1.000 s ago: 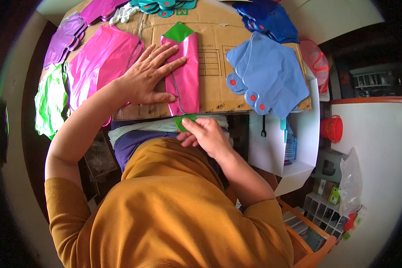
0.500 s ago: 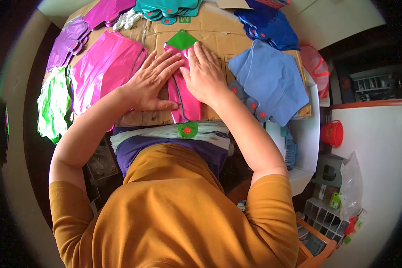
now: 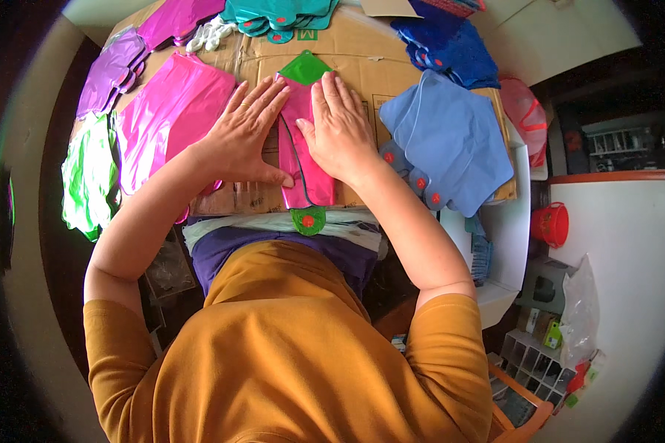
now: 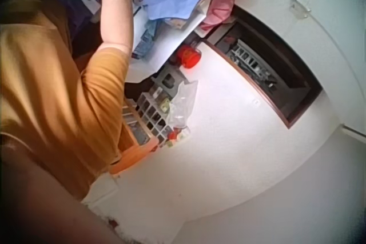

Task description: Folding colorful plastic bags and placing them into labeled paper envelopes.

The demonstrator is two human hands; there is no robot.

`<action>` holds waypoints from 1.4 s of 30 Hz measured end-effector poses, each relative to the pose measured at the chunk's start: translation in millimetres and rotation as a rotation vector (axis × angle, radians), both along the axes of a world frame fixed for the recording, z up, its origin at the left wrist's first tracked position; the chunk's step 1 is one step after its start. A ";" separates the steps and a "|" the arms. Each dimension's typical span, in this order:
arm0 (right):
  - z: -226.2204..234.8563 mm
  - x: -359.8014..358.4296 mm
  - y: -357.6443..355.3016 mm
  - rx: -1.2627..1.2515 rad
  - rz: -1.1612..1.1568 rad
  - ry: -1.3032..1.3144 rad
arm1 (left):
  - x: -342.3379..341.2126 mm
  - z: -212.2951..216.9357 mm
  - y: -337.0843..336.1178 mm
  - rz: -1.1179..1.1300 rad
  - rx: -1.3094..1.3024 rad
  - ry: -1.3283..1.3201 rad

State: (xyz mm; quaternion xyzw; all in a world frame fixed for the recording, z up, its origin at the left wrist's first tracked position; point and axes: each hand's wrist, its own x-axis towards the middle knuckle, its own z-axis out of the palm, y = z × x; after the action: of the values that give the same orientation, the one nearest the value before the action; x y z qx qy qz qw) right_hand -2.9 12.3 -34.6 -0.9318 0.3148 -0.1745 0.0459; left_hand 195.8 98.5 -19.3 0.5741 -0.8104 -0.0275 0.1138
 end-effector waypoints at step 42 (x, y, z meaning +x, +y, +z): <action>-6.0 -4.5 2.4 -0.043 0.027 0.026 | 3.3 -5.4 -8.8 -0.267 -0.101 0.105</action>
State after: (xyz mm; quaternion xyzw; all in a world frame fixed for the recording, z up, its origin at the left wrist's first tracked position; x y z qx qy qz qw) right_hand -7.4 14.8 -40.5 -0.9389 0.2991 -0.1686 0.0240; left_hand 199.1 89.7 -24.7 0.4527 -0.8727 -0.0317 0.1799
